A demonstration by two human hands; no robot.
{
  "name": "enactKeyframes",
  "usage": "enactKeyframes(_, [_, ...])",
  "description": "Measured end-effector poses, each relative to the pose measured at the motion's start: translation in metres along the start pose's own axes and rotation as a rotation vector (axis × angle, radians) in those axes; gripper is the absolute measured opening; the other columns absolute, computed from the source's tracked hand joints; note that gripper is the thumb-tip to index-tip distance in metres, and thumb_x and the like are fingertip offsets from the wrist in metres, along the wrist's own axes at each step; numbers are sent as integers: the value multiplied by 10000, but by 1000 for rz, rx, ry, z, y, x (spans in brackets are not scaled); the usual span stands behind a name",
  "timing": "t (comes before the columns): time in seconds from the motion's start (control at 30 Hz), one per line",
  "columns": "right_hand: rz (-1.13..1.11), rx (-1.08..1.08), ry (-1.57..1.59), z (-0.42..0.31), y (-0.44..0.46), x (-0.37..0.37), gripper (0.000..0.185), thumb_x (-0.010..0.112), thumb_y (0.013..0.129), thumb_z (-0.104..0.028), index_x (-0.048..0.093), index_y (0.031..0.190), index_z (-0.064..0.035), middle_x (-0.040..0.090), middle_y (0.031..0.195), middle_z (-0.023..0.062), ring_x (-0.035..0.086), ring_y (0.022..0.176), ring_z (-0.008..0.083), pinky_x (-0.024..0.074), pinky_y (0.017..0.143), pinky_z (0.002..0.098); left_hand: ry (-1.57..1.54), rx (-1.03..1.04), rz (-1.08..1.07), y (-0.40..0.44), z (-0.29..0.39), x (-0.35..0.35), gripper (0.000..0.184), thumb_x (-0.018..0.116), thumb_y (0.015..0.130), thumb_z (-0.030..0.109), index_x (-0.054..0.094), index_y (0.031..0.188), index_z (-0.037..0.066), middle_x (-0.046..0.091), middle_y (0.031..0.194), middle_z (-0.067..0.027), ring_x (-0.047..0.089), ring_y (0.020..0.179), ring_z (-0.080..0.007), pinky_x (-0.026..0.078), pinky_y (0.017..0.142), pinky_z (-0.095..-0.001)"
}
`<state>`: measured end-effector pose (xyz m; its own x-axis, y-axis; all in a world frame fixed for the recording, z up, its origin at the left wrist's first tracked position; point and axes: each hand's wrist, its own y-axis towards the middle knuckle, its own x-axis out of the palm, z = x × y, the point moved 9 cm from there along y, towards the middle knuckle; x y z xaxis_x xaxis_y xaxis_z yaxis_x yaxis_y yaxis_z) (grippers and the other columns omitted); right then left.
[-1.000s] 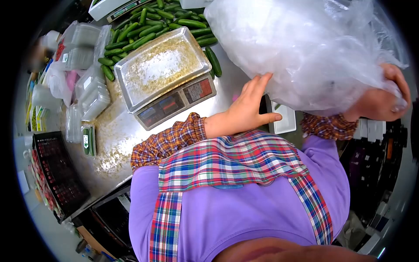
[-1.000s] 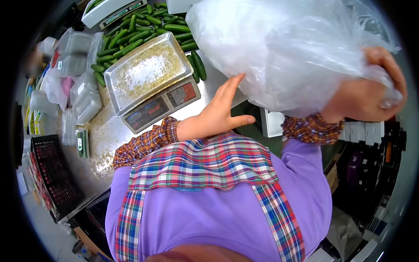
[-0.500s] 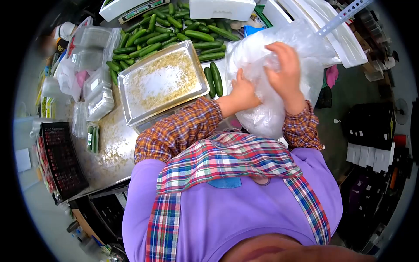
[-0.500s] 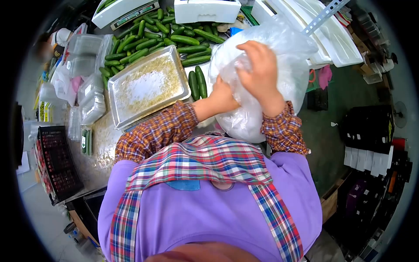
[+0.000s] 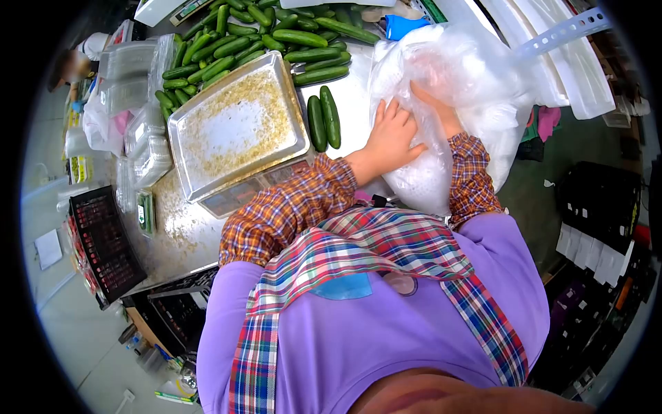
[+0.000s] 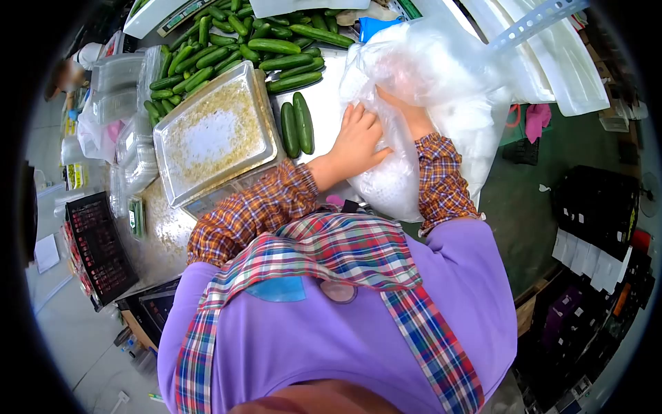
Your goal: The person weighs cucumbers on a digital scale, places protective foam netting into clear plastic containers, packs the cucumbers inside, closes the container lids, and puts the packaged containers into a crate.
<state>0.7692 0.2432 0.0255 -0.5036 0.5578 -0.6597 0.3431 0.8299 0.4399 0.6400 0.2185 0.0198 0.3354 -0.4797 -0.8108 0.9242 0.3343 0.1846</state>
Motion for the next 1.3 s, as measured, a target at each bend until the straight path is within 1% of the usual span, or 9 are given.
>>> enactKeyframes(0.1, [40, -170, -430, 46, -5, 29, 399, 579, 790, -95, 544, 1187, -107, 566, 1123, 97, 516, 1080, 255, 396, 941, 373, -127, 56, 167, -16, 8, -19, 491, 649, 750, 224, 514, 1188, 47, 382, 1331, -201, 304, 1265, -421, 238, 1027, -574])
enactKeyframes(0.2, [-43, 81, -111, 102, 9, 40, 386, 590, 783, -104, 549, 1167, -94, 571, 1114, 100, 516, 1082, 260, 391, 951, 371, -214, 37, 126, -28, 20, -32, 565, 643, 765, 232, 449, 1269, 68, 355, 1363, -202, 268, 1295, -423, 235, 1034, -564])
enactKeyframes(0.4, [-119, -87, 56, 30, 18, 14, 547, 607, 807, -338, 475, 1280, -96, 511, 1243, 150, 475, 1151, 302, 361, 986, 370, -267, 150, 5, -69, 49, -48, 724, 651, 762, 416, 363, 1374, 157, 240, 1424, -232, 166, 1316, -474, 226, 1035, -578])
enactKeyframes(0.5, [-525, 519, -396, 9, 19, 0, 495, 622, 810, -283, 513, 1226, -38, 522, 1256, 163, 499, 1152, 290, 385, 963, 342, -171, 166, -32, -73, 54, -38, 710, 654, 758, 415, 373, 1367, 181, 239, 1428, -226, 171, 1316, -472, 233, 1005, -621])
enactKeyframes(0.6, [-468, 46, -427, -83, 34, -35, 505, 607, 824, -327, 523, 1227, -35, 553, 1228, 166, 547, 1103, 286, 429, 913, 338, -106, 143, -40, -72, 51, -22, 695, 656, 754, 418, 391, 1353, 186, 238, 1434, -216, 179, 1314, -470, 252, 965, -656])
enactKeyframes(0.83, [-258, -211, -225, -219, 48, -57, 303, 619, 811, -269, 635, 1055, -89, 659, 979, 104, 631, 871, 291, 501, 742, 370, -48, 229, -93, -67, 41, 0, 704, 660, 747, 408, 392, 1348, 157, 268, 1425, -205, 229, 1299, -464, 289, 953, -636])
enactKeyframes(1.1, [-111, -360, -692, -97, 60, 32, 343, 574, 838, -280, 586, 1143, -123, 619, 1094, 108, 571, 1014, 287, 454, 847, 395, -344, 205, -54, -114, 39, -63, 695, 667, 757, 265, 365, 1361, 101, 335, 1386, -209, 284, 1282, -428, 298, 1039, -458])
enactKeyframes(1.2, [-433, 199, -515, -27, 25, 44, 388, 502, 875, -331, 555, 1188, -108, 554, 1208, 148, 494, 1138, 313, 378, 964, 410, -494, 96, -27, -144, 20, -91, 563, 649, 788, 234, 454, 1287, 63, 493, 1254, -191, 446, 1183, -345, 371, 982, -413])
enactKeyframes(1.3, [-256, -41, -439, -9, 22, 46, 428, 442, 898, -373, 537, 1214, -100, 491, 1280, 181, 425, 1214, 337, 305, 1035, 404, -632, -77, -26, -177, -3, -107, 481, 641, 801, 221, 510, 1226, 37, 580, 1142, -181, 546, 1073, -310, 427, 918, -379])
